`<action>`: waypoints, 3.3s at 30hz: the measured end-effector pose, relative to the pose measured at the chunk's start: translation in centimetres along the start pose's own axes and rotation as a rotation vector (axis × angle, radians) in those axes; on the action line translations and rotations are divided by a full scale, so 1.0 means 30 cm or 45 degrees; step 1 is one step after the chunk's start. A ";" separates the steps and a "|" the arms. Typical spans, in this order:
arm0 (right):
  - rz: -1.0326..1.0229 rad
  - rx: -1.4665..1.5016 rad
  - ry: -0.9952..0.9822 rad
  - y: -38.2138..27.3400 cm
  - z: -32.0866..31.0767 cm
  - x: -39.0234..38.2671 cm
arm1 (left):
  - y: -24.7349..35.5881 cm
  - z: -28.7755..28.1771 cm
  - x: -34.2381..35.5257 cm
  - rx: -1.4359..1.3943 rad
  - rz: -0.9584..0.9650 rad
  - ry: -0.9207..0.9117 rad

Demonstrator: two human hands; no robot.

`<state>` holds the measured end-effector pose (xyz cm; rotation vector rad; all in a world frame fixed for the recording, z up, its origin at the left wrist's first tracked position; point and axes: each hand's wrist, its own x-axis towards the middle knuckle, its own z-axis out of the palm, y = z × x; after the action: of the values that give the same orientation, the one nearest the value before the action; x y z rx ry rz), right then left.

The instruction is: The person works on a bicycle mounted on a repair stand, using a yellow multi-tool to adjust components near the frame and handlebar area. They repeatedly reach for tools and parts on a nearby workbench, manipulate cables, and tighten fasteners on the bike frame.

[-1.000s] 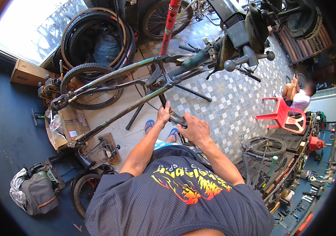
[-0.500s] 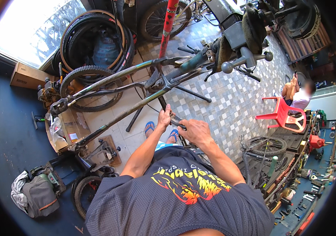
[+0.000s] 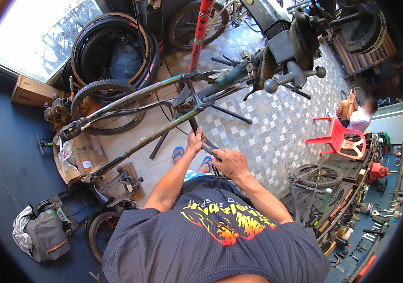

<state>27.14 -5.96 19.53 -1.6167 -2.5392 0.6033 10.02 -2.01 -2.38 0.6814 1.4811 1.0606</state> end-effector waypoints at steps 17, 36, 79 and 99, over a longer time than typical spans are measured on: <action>-0.033 0.095 0.058 0.049 0.056 -0.030 | 0.022 -0.020 -0.008 0.143 -0.022 -0.019; -0.118 0.020 0.144 0.112 0.203 -0.048 | -0.038 -0.017 0.054 0.070 0.044 0.037; -0.305 -0.259 0.123 -0.030 0.401 0.396 | 0.327 -0.638 -0.601 1.139 0.196 0.293; 0.453 2.758 0.042 -0.122 0.489 0.471 | 0.352 -0.729 -0.541 1.331 0.160 0.005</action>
<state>13.84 0.95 5.27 -0.8130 -0.3143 2.0013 -9.50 -16.92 13.43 1.4972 1.9831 0.2901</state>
